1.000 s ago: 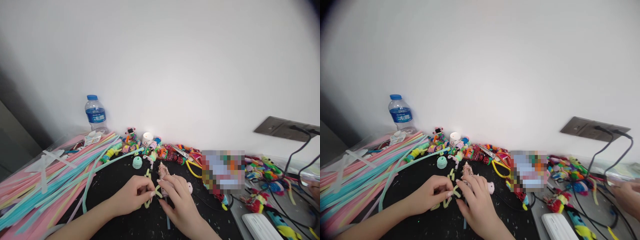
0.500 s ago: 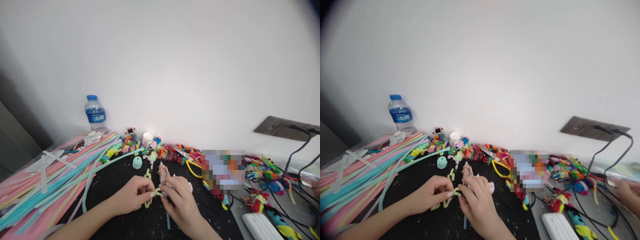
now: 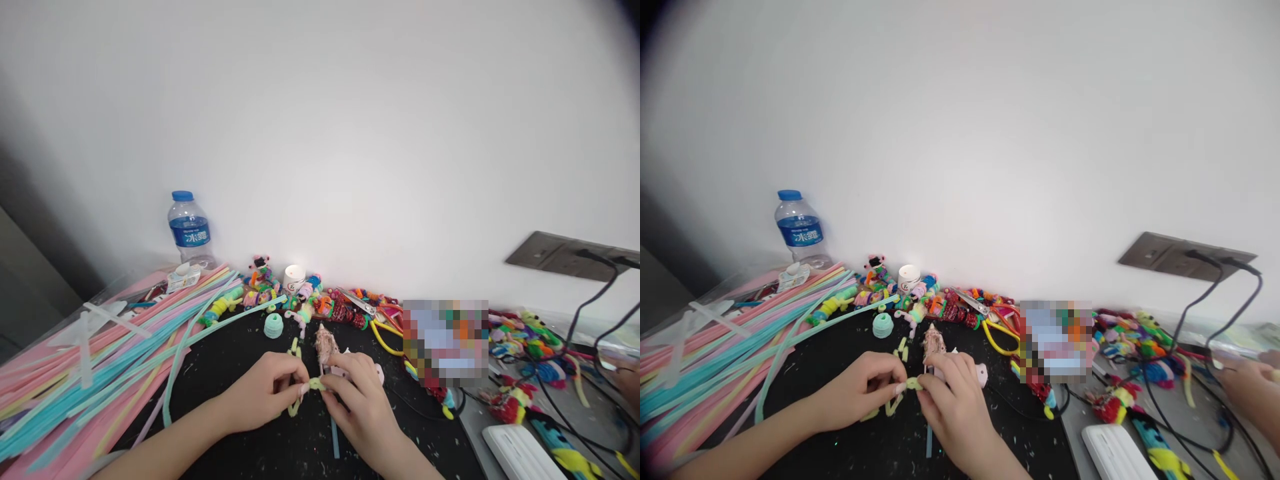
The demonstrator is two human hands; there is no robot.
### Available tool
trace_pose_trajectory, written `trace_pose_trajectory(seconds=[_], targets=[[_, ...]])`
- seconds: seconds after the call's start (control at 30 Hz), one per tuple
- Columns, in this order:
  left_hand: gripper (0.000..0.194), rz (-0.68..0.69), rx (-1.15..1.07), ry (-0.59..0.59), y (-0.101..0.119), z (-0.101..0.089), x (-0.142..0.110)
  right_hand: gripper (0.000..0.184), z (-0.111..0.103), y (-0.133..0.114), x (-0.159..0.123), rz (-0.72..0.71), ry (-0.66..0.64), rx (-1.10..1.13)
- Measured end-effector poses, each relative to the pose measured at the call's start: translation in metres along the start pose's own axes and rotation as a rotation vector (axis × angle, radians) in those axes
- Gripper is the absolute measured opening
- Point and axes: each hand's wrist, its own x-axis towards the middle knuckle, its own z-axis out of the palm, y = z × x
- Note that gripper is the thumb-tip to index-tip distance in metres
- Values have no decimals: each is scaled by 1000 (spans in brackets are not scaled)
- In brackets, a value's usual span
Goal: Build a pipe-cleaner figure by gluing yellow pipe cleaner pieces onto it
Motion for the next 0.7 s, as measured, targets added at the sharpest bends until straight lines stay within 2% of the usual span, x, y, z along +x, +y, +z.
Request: trace_pose_trajectory(seconds=[0.13,0.3,0.5,0.7], targets=[[16,142,185,49,-3,-3,-2,14,2,2,-1,19,2,9],[18,256,327,3,-6,-7,-2,15,3,1,-1,25,-21,56],[27,315,494,-83,-4,-7,-1,15,0,-2,-1,20,-53,90],[28,344,496,-91,-5,-8,-2,14,1,-2,-3,20,-64,107]])
